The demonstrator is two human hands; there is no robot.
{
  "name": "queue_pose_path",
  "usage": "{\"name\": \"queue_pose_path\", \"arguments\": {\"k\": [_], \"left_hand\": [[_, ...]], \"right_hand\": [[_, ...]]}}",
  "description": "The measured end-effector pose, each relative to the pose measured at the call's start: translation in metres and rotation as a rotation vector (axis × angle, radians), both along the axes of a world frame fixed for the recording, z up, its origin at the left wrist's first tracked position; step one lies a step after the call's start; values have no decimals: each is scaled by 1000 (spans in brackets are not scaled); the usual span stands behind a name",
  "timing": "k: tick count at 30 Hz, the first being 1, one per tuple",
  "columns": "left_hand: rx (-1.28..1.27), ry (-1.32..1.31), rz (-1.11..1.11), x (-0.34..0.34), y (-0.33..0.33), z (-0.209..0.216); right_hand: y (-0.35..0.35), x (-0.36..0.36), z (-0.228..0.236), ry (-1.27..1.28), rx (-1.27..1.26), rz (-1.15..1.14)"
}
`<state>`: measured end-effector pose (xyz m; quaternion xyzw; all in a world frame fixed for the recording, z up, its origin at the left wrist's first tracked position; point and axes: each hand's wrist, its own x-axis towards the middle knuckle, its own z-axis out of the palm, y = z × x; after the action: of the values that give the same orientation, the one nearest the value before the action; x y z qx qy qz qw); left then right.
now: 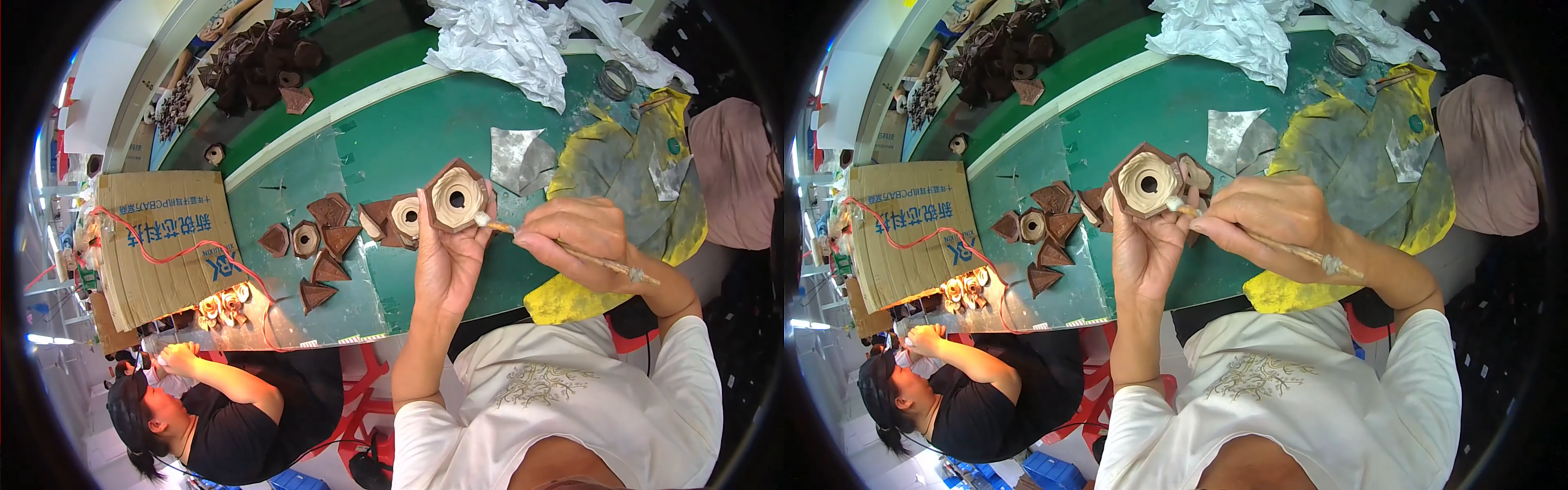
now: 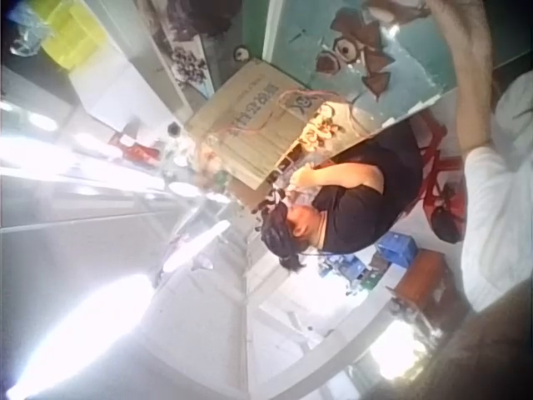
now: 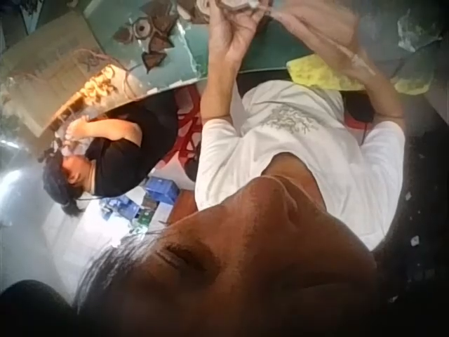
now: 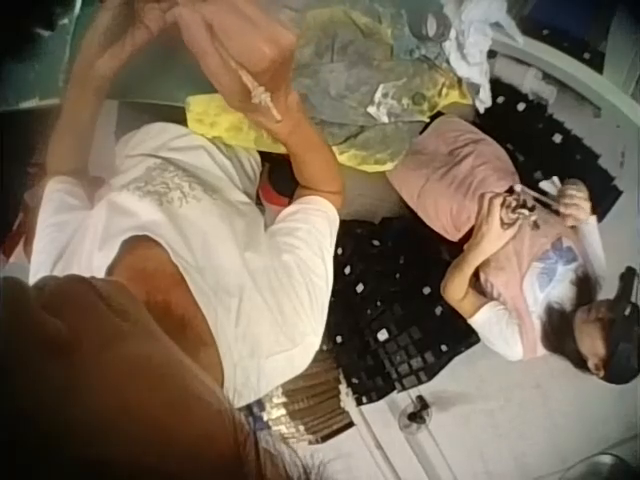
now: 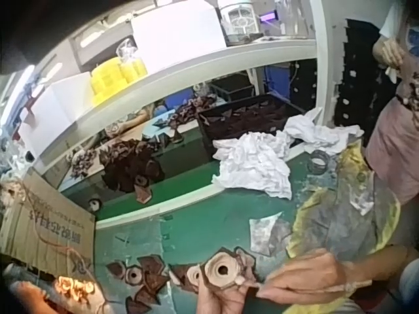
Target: The person applies adhesive to the inner edges of small brown plastic components using a thin brush.
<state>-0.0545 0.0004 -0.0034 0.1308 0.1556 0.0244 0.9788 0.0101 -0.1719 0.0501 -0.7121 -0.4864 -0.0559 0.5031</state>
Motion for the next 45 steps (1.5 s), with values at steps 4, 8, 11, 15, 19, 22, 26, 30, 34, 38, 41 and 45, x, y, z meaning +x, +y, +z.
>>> {"name": "queue_pose_path", "arguments": {"k": [4,8,11,15,19,22,26,30,34,38,41,45], "left_hand": [[16,36,-7,-1,0,-1],[33,73,-13,1,-4,-2],[17,62,-31,3,-6,-2],[21,13,-42,1,-2,-3],[26,71,3,4,6,5],[179,43,-24,30,31,9],[55,-53,82,130,144,-3],[871,238,94,159,225,21],[1916,-116,-656,100,188,33],[2173,-57,-1264,50,167,31],[2453,-125,-1094,40,173,5],[2412,-56,-777,40,178,13]], "right_hand": [[2,10,-2,-72,-6,-51],[11,12,-3,-121,50,-188],[21,8,-6,-119,103,-199],[34,2,-6,-42,185,-130],[35,13,-1,-145,66,-210],[14,23,-11,75,66,-376],[9,19,-15,174,61,-326],[11,22,-12,158,50,-286],[-2,31,-18,123,-4,-292],[2,29,-23,178,-14,-235],[9,21,-18,106,-41,-177],[4,18,-18,73,-47,-197]]}}
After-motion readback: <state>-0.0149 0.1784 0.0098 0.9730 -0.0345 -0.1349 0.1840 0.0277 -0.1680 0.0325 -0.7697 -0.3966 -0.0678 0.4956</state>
